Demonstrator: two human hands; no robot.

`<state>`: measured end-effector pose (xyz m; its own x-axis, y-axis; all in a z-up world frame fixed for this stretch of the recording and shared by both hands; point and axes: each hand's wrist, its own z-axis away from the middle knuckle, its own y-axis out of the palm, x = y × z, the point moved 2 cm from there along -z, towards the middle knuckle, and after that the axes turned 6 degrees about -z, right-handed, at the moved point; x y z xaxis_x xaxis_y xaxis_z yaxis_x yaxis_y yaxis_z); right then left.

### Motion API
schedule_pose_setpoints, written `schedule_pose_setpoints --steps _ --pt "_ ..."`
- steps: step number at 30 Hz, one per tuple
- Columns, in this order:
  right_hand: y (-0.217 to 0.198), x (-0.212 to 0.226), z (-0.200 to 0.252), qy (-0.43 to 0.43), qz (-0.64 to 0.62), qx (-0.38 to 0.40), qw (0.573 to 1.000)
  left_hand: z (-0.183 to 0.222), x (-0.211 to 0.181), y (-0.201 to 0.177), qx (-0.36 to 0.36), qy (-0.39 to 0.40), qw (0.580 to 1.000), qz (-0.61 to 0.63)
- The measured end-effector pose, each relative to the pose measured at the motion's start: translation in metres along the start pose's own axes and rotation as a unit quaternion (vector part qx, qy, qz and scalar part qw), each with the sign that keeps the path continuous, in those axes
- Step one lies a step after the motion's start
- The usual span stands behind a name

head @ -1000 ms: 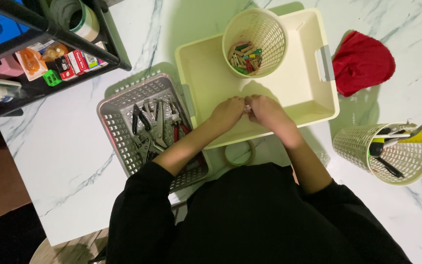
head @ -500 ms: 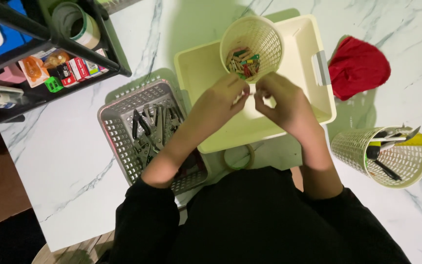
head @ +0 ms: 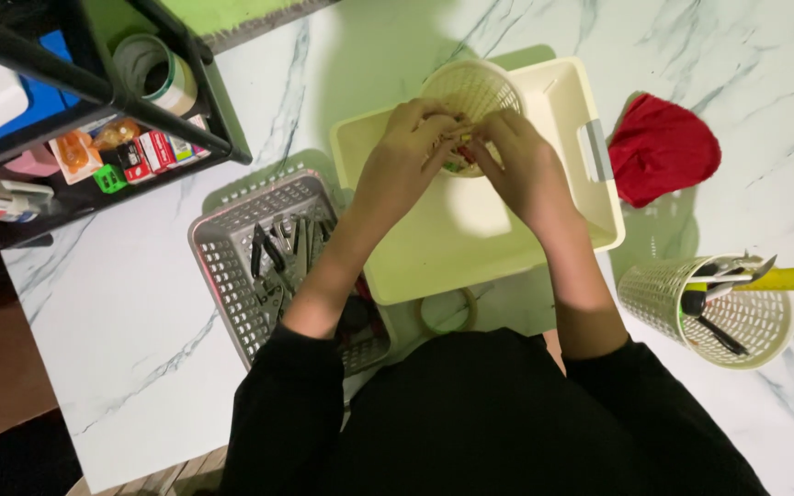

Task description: Sorting small office supplies like clips and organizing photo paper boxes on shelves.

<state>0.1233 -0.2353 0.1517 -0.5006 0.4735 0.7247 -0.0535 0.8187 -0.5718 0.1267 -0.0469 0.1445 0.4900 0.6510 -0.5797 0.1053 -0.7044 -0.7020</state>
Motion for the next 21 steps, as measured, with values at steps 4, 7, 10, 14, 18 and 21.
schedule_pose_setpoints --steps 4,7,10,14,18,21 --pt "-0.004 -0.005 0.002 -0.013 0.003 0.034 0.999 0.001 0.007 0.001 -0.018 0.015 0.999 -0.027" --pt "-0.006 0.004 0.002 -0.059 0.009 0.084 0.995 0.005 0.008 -0.001 -0.022 0.014 0.997 -0.066" --pt "-0.001 0.008 0.006 -0.097 0.025 0.107 0.989 0.015 0.014 0.0 -0.022 -0.006 0.995 -0.092" --pt "0.003 0.0 0.015 -0.11 0.067 0.108 0.986 0.031 0.02 0.001 0.052 -0.062 0.996 -0.025" --pt "-0.002 0.005 0.025 -0.116 0.014 0.121 0.986 0.047 0.011 -0.004 0.077 -0.051 0.995 -0.03" --pt "-0.007 0.014 0.039 -0.114 -0.003 0.137 0.984 0.062 0.0 -0.003 0.096 -0.059 0.993 -0.04"
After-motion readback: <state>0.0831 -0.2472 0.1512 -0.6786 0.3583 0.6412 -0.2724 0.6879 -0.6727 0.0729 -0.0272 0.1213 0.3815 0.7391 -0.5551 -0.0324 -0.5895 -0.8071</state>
